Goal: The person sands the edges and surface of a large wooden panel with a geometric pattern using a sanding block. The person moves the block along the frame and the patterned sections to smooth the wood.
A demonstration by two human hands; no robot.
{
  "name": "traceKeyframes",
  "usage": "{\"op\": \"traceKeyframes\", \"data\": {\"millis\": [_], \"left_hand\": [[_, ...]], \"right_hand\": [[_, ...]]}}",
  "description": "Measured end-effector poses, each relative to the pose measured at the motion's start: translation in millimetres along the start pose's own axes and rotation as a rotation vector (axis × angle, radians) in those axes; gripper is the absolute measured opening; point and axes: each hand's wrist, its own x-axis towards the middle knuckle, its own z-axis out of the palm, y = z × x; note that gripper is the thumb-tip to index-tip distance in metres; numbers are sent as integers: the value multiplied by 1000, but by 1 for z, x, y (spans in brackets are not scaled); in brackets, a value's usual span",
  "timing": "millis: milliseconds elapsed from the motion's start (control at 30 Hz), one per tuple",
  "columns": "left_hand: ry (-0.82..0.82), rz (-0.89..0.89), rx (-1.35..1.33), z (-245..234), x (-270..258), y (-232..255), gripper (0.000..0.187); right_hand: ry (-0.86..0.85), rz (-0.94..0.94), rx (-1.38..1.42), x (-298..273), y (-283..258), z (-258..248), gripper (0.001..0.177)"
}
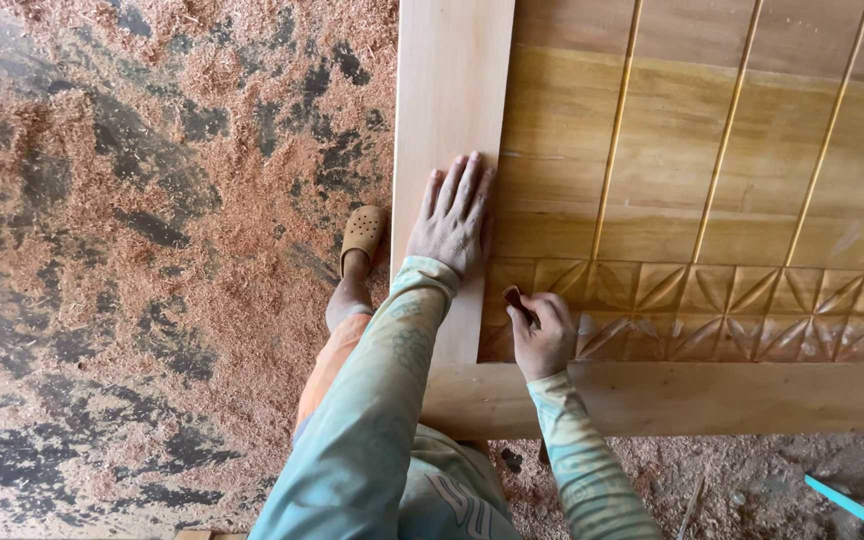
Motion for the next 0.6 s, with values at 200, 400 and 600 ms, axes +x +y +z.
{"op": "traceKeyframes", "data": {"millis": [200,400,600], "left_hand": [[22,2,1,2,1,1,64],[13,-5,-24,-1,1,1,64],[29,0,-15,1,-1,1,64]], "right_hand": [[-30,-92,9,24,2,19,20],[-53,-1,63,20,-11,-2,19],[-50,-95,65,35,-9,17,16]]}}
